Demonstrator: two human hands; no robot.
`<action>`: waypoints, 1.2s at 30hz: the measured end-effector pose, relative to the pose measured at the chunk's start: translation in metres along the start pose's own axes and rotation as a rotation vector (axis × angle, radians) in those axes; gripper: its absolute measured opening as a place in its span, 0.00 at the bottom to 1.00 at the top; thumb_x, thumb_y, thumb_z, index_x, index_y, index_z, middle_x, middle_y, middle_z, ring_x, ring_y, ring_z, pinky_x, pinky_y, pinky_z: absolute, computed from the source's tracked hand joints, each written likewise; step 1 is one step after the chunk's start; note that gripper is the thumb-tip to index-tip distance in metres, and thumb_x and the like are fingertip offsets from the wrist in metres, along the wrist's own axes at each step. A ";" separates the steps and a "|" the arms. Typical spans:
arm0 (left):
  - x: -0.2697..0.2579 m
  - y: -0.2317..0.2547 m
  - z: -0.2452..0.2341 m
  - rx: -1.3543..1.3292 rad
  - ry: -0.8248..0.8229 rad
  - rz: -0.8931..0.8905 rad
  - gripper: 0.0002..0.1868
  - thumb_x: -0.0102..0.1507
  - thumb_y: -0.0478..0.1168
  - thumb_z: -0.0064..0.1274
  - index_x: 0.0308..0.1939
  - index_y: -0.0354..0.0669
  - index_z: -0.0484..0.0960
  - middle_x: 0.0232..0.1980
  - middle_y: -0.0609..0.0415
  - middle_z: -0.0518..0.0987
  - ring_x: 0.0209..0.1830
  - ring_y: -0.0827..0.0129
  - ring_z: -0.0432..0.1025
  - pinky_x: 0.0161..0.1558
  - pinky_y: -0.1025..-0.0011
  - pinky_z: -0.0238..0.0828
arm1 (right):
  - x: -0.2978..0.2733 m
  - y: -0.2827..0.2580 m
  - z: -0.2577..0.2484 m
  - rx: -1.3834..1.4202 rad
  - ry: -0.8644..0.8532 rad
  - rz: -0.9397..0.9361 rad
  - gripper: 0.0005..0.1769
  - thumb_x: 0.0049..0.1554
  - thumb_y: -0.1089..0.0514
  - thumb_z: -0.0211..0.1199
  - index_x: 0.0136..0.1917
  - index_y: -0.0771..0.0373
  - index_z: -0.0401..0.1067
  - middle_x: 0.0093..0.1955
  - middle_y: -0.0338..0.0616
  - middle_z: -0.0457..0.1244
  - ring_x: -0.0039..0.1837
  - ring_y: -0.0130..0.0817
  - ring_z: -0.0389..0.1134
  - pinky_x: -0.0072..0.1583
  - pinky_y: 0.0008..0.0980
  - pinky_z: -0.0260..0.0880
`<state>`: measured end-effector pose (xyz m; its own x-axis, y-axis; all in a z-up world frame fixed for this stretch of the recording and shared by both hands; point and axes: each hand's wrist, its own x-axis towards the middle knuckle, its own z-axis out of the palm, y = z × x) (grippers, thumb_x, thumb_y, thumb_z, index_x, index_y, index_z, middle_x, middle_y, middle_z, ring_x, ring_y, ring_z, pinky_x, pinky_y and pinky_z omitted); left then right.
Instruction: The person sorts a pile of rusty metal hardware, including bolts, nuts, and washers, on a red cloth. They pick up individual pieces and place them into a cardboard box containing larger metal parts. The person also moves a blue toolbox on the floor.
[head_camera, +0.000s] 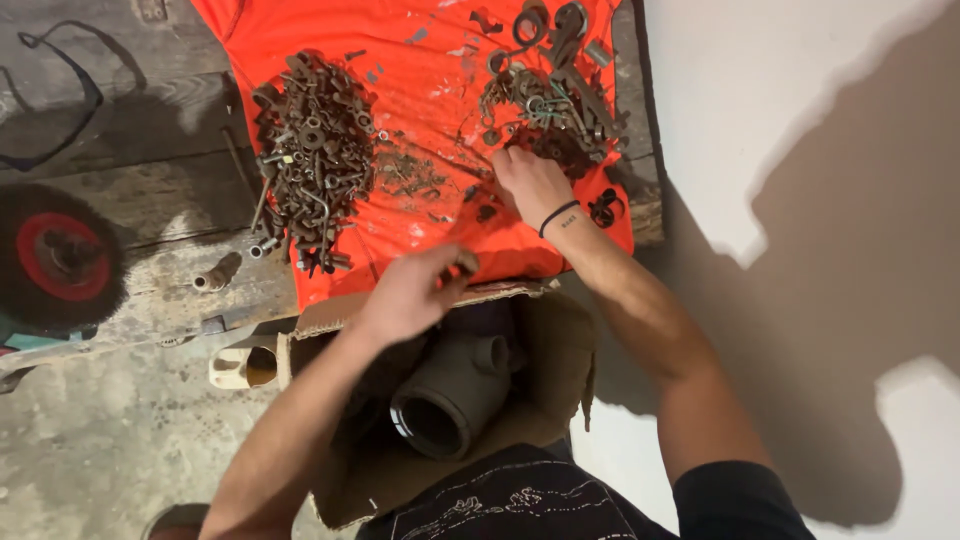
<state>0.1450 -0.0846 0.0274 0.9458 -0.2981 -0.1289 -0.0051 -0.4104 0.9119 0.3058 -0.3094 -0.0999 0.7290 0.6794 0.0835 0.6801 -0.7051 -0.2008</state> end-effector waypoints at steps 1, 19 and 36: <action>-0.015 0.002 0.004 0.001 0.000 0.001 0.13 0.58 0.33 0.56 0.47 0.44 0.81 0.40 0.48 0.84 0.36 0.56 0.80 0.40 0.63 0.76 | -0.001 -0.003 -0.007 -0.001 0.001 0.000 0.09 0.57 0.64 0.58 0.52 0.66 0.68 0.46 0.56 0.65 0.47 0.56 0.71 0.44 0.51 0.71; -0.093 0.002 0.073 0.243 -0.186 0.236 0.12 0.60 0.45 0.62 0.39 0.44 0.78 0.35 0.50 0.79 0.39 0.52 0.76 0.38 0.56 0.73 | -0.145 -0.071 -0.141 0.675 -0.274 -0.106 0.17 0.58 0.55 0.63 0.59 0.62 0.74 0.52 0.50 0.70 0.53 0.47 0.73 0.52 0.42 0.73; -0.103 -0.050 0.096 -0.844 -0.160 0.043 0.08 0.65 0.29 0.60 0.47 0.37 0.80 0.47 0.50 0.83 0.47 0.71 0.77 0.51 0.71 0.76 | 0.051 0.014 -0.002 0.115 0.083 0.097 0.09 0.59 0.53 0.69 0.50 0.59 0.77 0.48 0.51 0.69 0.50 0.56 0.70 0.49 0.54 0.70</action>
<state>0.0163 -0.1164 -0.0421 0.8930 -0.4423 -0.0834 0.2636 0.3636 0.8935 0.3522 -0.2848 -0.0966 0.7981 0.5867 0.1373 0.5961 -0.7357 -0.3216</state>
